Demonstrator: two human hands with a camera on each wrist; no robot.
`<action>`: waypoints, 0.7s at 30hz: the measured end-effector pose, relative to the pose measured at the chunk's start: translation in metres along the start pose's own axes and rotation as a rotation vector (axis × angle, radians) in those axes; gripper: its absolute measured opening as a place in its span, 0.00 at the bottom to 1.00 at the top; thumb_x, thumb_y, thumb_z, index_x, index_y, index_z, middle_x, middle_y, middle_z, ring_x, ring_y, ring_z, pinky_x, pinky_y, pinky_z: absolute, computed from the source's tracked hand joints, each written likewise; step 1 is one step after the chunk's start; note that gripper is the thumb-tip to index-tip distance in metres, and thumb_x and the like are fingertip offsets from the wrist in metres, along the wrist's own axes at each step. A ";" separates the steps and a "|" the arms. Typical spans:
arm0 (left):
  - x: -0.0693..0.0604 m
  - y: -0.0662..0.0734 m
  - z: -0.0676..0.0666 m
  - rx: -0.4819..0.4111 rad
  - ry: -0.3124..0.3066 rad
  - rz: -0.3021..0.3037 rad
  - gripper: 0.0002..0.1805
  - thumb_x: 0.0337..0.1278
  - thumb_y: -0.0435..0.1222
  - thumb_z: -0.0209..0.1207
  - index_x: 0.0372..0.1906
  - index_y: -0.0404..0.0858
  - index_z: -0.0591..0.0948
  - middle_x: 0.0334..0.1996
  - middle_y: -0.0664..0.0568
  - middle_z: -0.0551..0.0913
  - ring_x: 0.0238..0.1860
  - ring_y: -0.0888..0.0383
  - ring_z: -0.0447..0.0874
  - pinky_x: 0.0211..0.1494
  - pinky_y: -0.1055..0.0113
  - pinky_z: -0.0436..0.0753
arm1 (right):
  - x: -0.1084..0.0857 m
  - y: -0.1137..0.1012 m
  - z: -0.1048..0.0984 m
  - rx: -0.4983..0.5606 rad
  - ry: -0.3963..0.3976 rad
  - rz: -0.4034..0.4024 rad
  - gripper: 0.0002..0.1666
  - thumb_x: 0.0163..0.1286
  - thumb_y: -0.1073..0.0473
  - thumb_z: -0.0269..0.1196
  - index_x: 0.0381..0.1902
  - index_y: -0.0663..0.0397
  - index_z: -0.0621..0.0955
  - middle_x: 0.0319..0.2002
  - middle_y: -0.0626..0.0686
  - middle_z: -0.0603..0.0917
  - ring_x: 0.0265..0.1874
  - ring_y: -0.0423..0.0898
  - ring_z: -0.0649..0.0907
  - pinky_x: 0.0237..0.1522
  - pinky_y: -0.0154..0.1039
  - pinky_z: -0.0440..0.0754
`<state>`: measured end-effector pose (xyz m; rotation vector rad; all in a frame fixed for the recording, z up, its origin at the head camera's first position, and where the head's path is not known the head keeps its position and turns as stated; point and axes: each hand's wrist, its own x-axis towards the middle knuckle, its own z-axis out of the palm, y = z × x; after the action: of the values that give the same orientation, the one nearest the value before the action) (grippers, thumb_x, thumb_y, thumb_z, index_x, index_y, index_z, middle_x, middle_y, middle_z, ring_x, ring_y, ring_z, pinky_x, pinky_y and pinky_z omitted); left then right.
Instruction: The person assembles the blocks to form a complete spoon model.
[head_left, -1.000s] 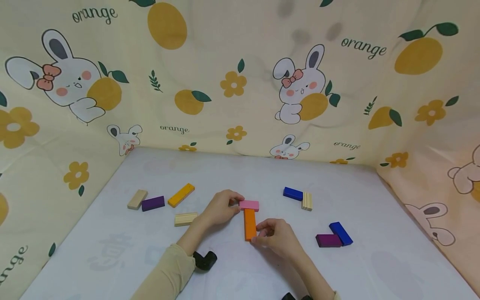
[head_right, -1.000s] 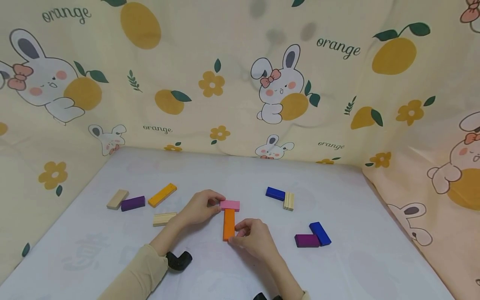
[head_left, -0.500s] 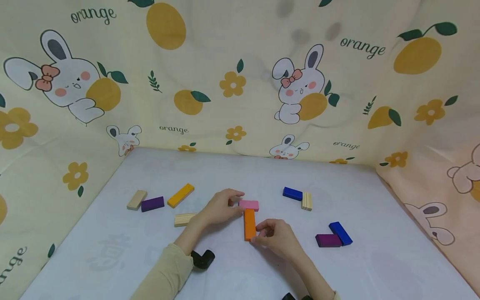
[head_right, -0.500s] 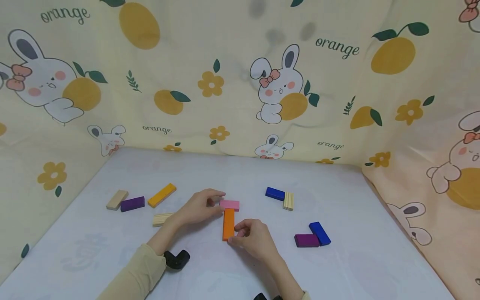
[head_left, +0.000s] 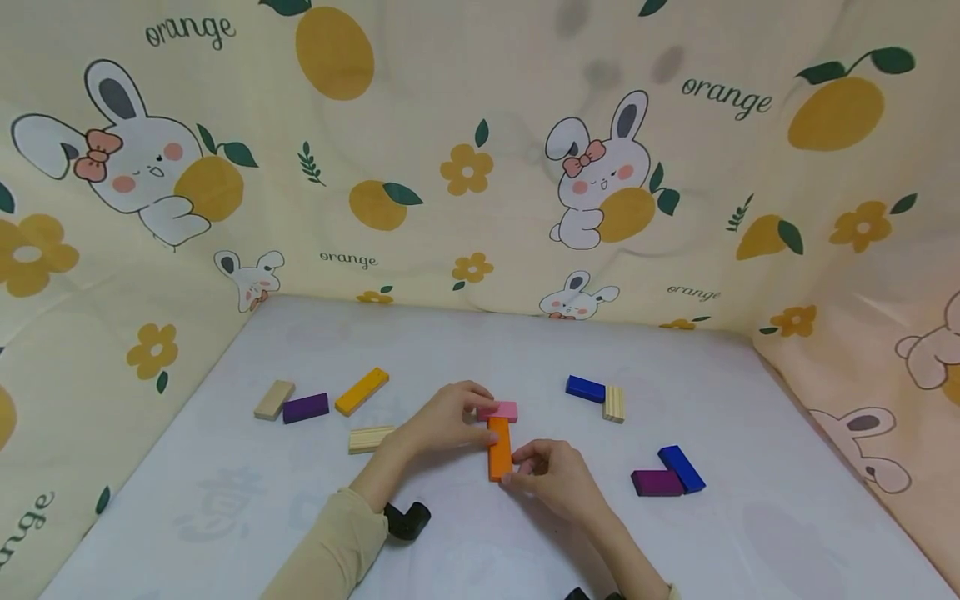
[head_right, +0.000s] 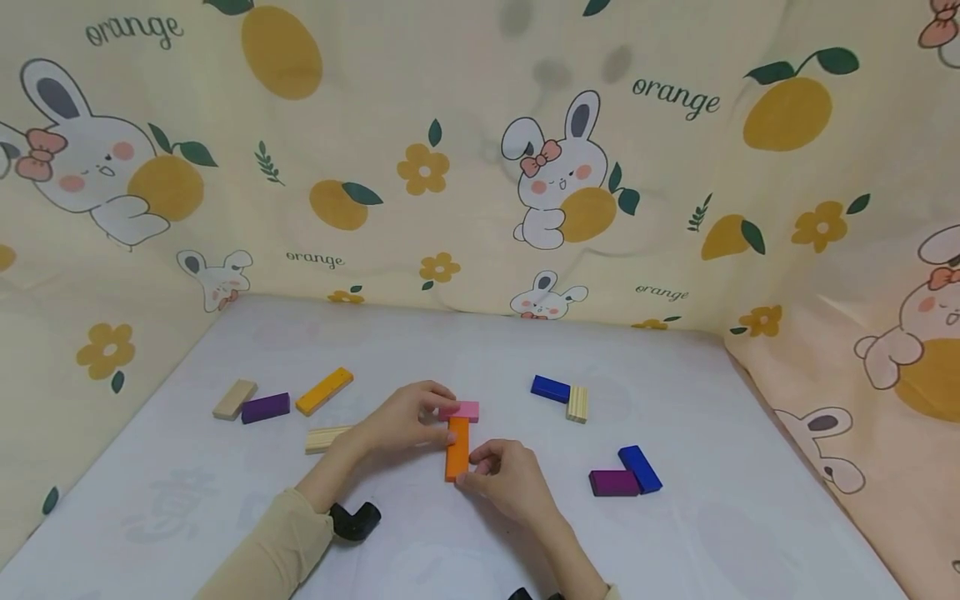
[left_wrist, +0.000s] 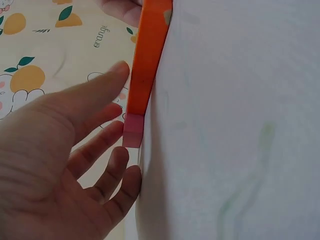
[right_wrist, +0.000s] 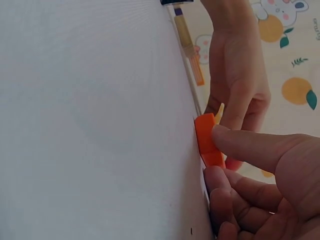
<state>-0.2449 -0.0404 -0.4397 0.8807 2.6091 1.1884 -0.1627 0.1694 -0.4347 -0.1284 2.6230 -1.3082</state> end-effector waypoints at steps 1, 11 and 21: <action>0.000 0.000 0.000 0.006 -0.002 -0.003 0.25 0.55 0.45 0.70 0.58 0.43 0.83 0.55 0.55 0.77 0.56 0.55 0.72 0.61 0.56 0.72 | 0.000 0.000 0.000 0.000 -0.001 -0.003 0.16 0.59 0.56 0.74 0.42 0.56 0.84 0.26 0.48 0.79 0.29 0.45 0.76 0.35 0.37 0.75; 0.001 0.001 0.001 0.041 -0.018 -0.017 0.26 0.55 0.47 0.70 0.59 0.44 0.83 0.55 0.56 0.75 0.55 0.56 0.70 0.60 0.58 0.73 | 0.000 0.004 -0.004 0.025 -0.026 -0.029 0.15 0.61 0.55 0.72 0.43 0.56 0.85 0.27 0.48 0.79 0.31 0.46 0.77 0.35 0.37 0.76; 0.000 0.000 0.001 0.023 -0.022 -0.008 0.26 0.56 0.45 0.70 0.59 0.42 0.82 0.56 0.56 0.75 0.54 0.56 0.72 0.61 0.58 0.72 | 0.000 0.005 -0.006 0.047 -0.042 -0.050 0.15 0.63 0.53 0.71 0.43 0.56 0.85 0.28 0.48 0.81 0.31 0.46 0.77 0.34 0.34 0.75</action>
<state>-0.2440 -0.0398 -0.4404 0.8813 2.6113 1.1427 -0.1641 0.1771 -0.4358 -0.2122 2.5680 -1.3672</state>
